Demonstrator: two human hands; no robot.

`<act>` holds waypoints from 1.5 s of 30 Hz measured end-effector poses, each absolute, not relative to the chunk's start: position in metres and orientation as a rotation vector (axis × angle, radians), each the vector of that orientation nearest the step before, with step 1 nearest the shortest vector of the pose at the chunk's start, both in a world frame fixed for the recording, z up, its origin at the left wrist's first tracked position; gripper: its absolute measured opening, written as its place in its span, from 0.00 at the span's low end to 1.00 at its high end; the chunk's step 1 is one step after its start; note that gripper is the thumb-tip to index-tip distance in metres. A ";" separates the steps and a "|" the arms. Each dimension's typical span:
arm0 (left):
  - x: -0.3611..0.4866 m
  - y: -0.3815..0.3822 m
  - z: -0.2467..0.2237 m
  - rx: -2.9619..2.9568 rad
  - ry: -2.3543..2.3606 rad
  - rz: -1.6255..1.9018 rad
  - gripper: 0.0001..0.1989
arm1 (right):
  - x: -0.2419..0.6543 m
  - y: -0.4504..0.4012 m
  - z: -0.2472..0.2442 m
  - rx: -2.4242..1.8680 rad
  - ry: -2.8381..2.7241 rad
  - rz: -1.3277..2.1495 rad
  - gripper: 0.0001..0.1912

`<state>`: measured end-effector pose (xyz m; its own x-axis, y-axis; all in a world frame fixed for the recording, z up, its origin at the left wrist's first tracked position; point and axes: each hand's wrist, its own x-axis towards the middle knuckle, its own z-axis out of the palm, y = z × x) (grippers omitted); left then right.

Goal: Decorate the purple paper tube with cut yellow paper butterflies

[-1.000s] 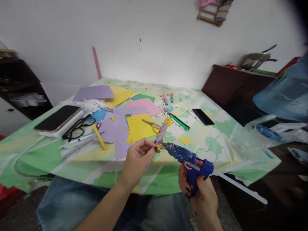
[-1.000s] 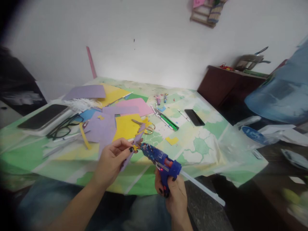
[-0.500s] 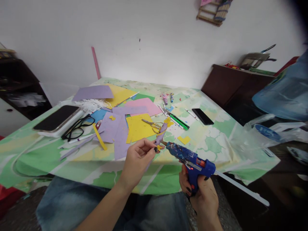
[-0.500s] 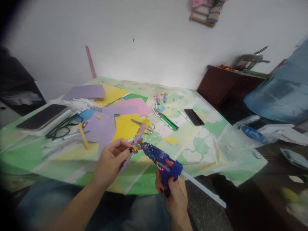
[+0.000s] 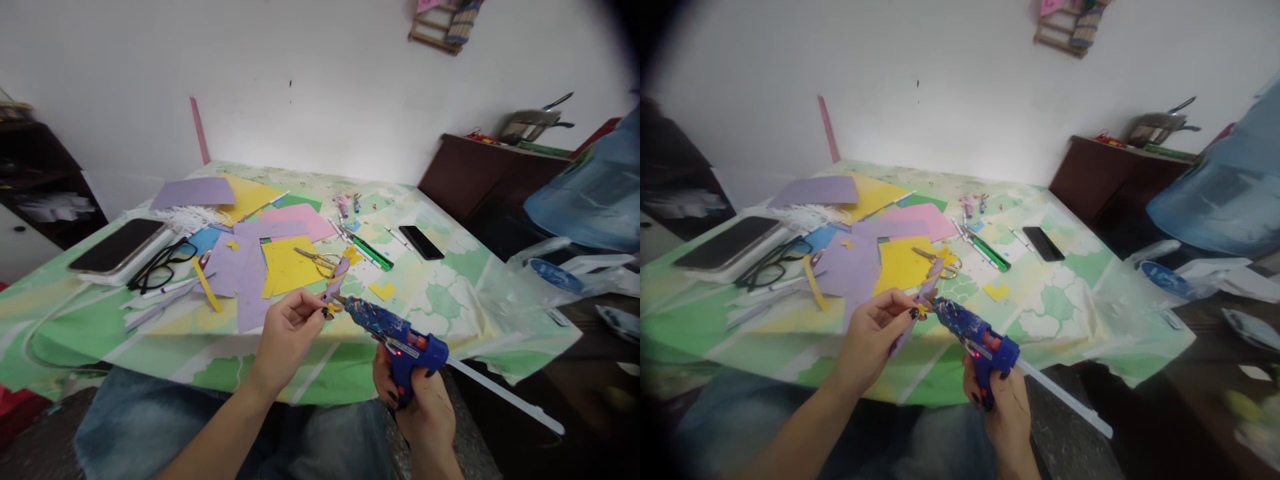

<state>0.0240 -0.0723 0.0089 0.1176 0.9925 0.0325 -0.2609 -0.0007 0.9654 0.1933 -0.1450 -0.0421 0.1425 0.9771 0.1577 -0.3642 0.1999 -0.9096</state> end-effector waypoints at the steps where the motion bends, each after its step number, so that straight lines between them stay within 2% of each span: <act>1: 0.024 -0.072 0.008 1.085 0.915 1.245 0.05 | 0.193 -0.145 -0.042 -0.844 -0.926 1.147 0.21; 10: 0.024 -0.073 0.005 1.091 0.900 1.271 0.03 | 0.192 -0.148 -0.040 -0.788 -0.907 1.146 0.18; 21: 0.026 -0.074 0.009 1.104 0.913 1.272 0.03 | 0.193 -0.146 -0.041 -0.838 -0.935 1.136 0.21; 38: 0.025 -0.073 0.006 1.026 0.784 1.267 0.04 | 0.193 -0.148 -0.038 -0.765 -0.958 1.138 0.19; 41: 0.025 -0.072 0.004 0.958 0.750 1.255 0.04 | 0.195 -0.146 -0.035 -0.786 -0.974 1.018 0.19; 45: 0.024 -0.069 0.002 0.888 0.752 1.259 0.05 | 0.217 -0.136 -0.036 -1.137 -1.030 0.550 0.18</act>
<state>0.0240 -0.0692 0.0016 0.1637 0.9865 0.0006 -0.4671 0.0770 0.8809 0.2173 -0.1355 -0.0365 0.4567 0.8038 0.3811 0.1300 0.3635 -0.9225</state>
